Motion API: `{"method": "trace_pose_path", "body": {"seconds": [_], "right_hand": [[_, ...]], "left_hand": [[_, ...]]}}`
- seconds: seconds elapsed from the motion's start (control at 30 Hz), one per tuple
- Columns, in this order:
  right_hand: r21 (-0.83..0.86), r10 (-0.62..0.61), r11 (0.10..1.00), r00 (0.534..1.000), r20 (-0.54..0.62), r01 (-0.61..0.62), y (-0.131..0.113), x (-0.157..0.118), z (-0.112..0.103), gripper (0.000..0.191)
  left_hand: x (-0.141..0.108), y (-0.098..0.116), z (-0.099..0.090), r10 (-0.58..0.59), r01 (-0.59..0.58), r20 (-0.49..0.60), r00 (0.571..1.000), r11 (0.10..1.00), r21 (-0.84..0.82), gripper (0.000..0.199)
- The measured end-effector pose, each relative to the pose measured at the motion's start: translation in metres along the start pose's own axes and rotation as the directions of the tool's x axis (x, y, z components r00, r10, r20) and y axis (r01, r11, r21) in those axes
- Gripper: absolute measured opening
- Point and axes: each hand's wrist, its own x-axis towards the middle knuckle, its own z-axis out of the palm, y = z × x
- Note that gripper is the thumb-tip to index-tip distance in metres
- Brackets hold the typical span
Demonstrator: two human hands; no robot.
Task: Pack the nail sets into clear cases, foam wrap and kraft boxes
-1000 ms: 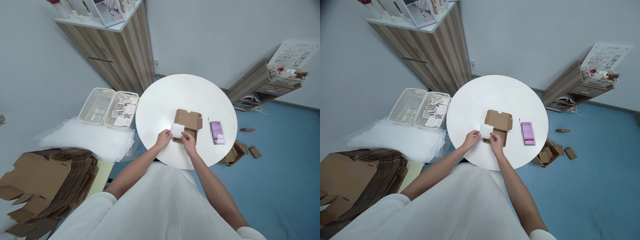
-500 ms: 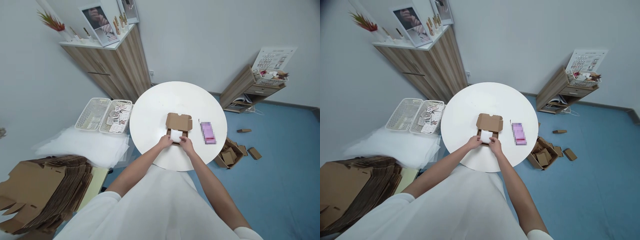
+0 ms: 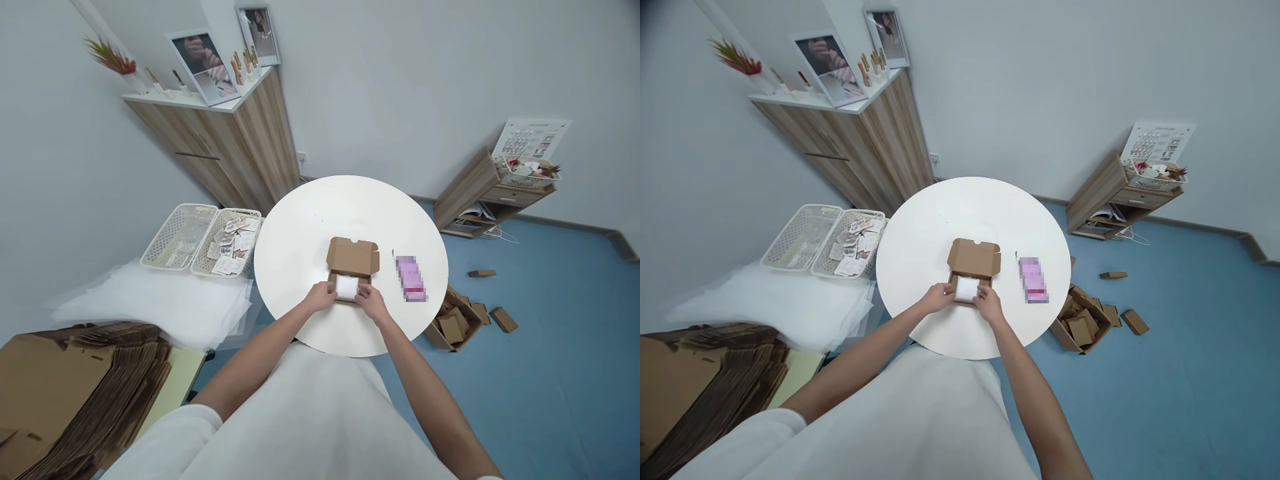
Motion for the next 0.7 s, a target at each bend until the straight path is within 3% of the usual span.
{"method": "trace_pose_path", "body": {"seconds": [0.13,0.23,0.4,0.57,0.7], "right_hand": [[0.103,-0.012,0.994,0.990,-0.137,0.027,-0.011,0.010,-0.031,0.037],[0.241,0.095,0.970,0.971,-0.218,-0.041,-0.016,0.024,-0.049,0.044],[0.396,0.224,0.899,0.973,-0.046,-0.188,-0.023,0.041,-0.054,0.053],[0.443,0.163,0.879,0.984,0.070,-0.178,-0.030,0.046,-0.044,0.055],[0.410,0.067,0.906,0.993,0.102,-0.103,-0.035,0.043,-0.039,0.058]], "left_hand": [[0.007,-0.007,-0.020,-0.100,0.069,-0.115,0.988,0.967,-0.246,0.043],[0.018,-0.006,-0.033,-0.181,0.131,-0.070,0.981,0.884,-0.449,0.056],[0.034,0.004,-0.044,-0.180,0.161,0.035,0.983,0.755,-0.636,0.078],[0.041,0.013,-0.046,-0.140,0.190,0.128,0.982,0.707,-0.681,0.084],[0.039,0.010,-0.047,-0.119,0.193,0.156,0.981,0.718,-0.669,0.082]]}}
